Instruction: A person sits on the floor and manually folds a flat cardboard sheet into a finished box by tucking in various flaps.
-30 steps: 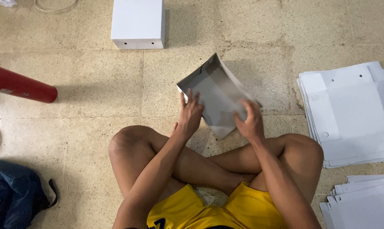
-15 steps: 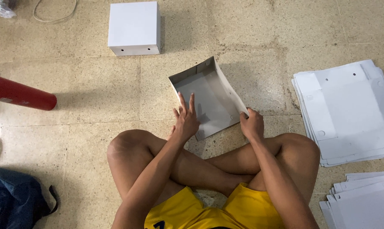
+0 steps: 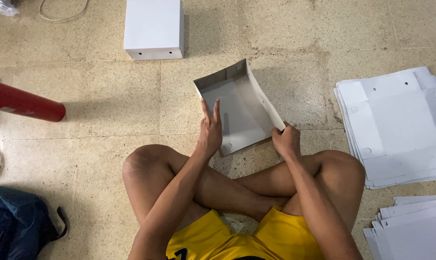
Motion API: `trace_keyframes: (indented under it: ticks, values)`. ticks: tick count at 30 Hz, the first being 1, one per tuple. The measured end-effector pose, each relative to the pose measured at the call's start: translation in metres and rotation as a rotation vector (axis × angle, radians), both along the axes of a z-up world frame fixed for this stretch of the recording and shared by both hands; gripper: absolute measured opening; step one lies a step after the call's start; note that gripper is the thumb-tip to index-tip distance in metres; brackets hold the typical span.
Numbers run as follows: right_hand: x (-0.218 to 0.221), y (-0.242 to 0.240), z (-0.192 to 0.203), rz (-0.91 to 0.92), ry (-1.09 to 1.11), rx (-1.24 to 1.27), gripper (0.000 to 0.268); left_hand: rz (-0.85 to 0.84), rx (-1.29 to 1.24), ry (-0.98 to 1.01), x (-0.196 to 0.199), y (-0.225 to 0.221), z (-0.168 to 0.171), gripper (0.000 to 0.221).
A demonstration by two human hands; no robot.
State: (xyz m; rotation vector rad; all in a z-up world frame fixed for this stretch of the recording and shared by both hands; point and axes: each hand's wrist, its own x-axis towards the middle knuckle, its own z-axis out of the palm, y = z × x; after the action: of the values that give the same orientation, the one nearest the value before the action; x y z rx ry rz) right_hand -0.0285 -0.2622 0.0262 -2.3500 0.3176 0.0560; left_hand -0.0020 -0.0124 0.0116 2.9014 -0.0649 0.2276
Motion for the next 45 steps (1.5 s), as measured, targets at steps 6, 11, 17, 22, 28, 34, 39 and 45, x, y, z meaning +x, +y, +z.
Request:
trace_keyframes:
  ticks: [6, 11, 17, 22, 28, 34, 39, 45]
  values:
    - [0.001, -0.004, -0.002, -0.008, -0.002, -0.123, 0.040, -0.004, -0.204, 0.122, -0.001, -0.001, 0.005, 0.104]
    - [0.004, -0.002, -0.017, 0.094, -0.104, 0.008, 0.045, 0.059, -0.351, 0.262, -0.001, -0.001, 0.010, 0.106]
    - [-0.001, 0.017, 0.022, 0.284, 0.030, 0.240, 0.096, 0.057, -0.322, 0.401, 0.012, 0.001, -0.005, 0.107]
    - [-0.002, 0.013, 0.037, 0.139, -0.096, 0.169, 0.080, 0.100, -0.515, 0.472, -0.003, 0.006, 0.030, 0.096]
    - [0.004, 0.005, 0.004, 0.138, -0.044, 0.122, 0.031, 0.140, -0.397, 0.408, 0.019, 0.014, -0.056, 0.054]
    - [0.011, -0.002, -0.012, 0.162, -0.155, 0.087, 0.027, 0.100, -0.307, 0.333, 0.021, 0.019, -0.063, 0.015]
    - [0.009, -0.002, -0.017, 0.161, -0.038, 0.119, 0.030, 0.103, -0.336, 0.394, 0.012, 0.017, -0.042, 0.021]
    - [0.014, -0.002, -0.003, 0.125, -0.127, 0.045, 0.031, 0.090, -0.249, 0.368, 0.012, 0.009, 0.007, 0.009]
